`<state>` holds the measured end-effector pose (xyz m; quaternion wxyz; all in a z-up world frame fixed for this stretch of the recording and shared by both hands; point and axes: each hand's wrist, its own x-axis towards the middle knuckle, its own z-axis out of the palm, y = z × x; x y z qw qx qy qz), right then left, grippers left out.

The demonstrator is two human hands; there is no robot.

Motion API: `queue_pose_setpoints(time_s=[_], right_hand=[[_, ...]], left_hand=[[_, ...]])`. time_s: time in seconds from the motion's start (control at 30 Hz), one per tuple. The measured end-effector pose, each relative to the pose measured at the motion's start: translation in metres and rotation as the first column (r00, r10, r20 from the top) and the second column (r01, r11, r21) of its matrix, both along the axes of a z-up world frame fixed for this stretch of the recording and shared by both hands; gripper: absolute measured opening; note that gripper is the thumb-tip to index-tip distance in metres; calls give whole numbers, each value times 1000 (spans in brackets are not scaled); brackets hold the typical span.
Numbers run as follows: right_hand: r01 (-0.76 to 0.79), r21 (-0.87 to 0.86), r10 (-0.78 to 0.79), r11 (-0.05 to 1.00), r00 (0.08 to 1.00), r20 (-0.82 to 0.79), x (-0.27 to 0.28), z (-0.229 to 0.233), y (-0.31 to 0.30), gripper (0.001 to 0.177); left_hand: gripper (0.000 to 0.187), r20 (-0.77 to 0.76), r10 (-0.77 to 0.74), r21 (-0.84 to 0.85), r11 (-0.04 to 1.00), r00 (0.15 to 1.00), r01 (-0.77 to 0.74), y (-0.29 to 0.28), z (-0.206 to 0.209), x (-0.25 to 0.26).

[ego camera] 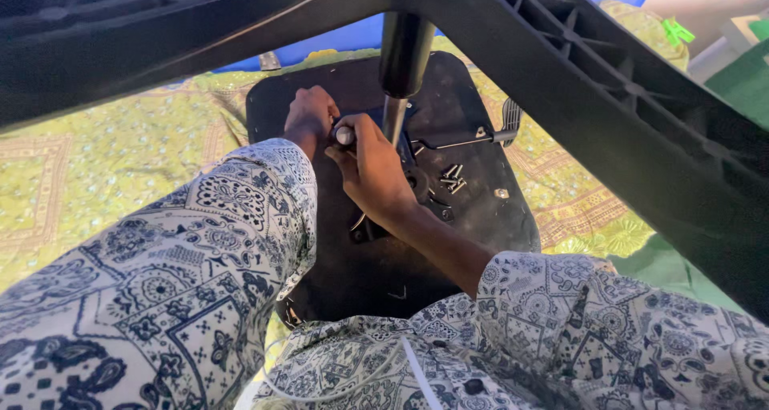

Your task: The person uses a screwdriver to tighten screws into the underside of an overturned chair base, securing the central support column. The person repeatedly picks up screws and drives them into place while the chair remains upside down on a patterned cloth.

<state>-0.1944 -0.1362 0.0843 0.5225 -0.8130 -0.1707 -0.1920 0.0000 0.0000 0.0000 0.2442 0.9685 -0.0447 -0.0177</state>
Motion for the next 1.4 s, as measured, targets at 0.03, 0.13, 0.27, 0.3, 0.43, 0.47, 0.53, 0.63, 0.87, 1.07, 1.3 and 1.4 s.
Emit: queue_pose_setpoints(time_s=[0.03,0.13,0.27,0.3,0.43,0.47,0.53,0.63,0.87,1.07,1.3,1.4], right_hand=[[8,8,-8,1000,1000,0,-1,1,0,32],[21,28,-21,999,1000,-4,-1,2,1,33],[7,32,-6,999,1000,-18,0,3,2,34],[5,33,-4,999,1000,-22,0,3,1,34],[10,7,-10,1000,1000,-23,0,2,0,37],[9,5,-9,1000,1000,-8,1,2,-1,37],[10,4,-10,1000,1000,-1,1,1,-1,37],[16,-7,-17,1000,999,-28,-1,2,-4,37],[-1,37,2,999,999,-45,0,7,-4,34],[-9,42,12,999,996,-86,0,8,-2,35],[12,45,-11,999,1000,-5,0,5,0,36],[1,53,0,999,1000,-11,1,4,0,36]], left_hand=[[14,26,-7,-23,1000,1000,8,2,0,-1],[14,59,1,-70,998,998,3,2,1,-3],[12,22,47,-17,999,999,-46,-2,4,-9],[12,21,44,14,999,999,-45,-3,4,-9],[28,-6,118,134,984,993,-116,-12,0,-1],[28,-44,130,159,980,990,-122,-15,-3,4],[27,-83,142,207,971,986,-122,-19,-9,13],[27,-87,113,279,956,990,-84,-23,-20,16],[27,-187,198,267,953,962,-144,-27,-7,14],[32,-174,162,178,975,971,-131,-18,5,3],[19,1,-112,35,993,994,112,7,0,-1],[17,104,-119,101,989,987,108,6,-5,-4]])
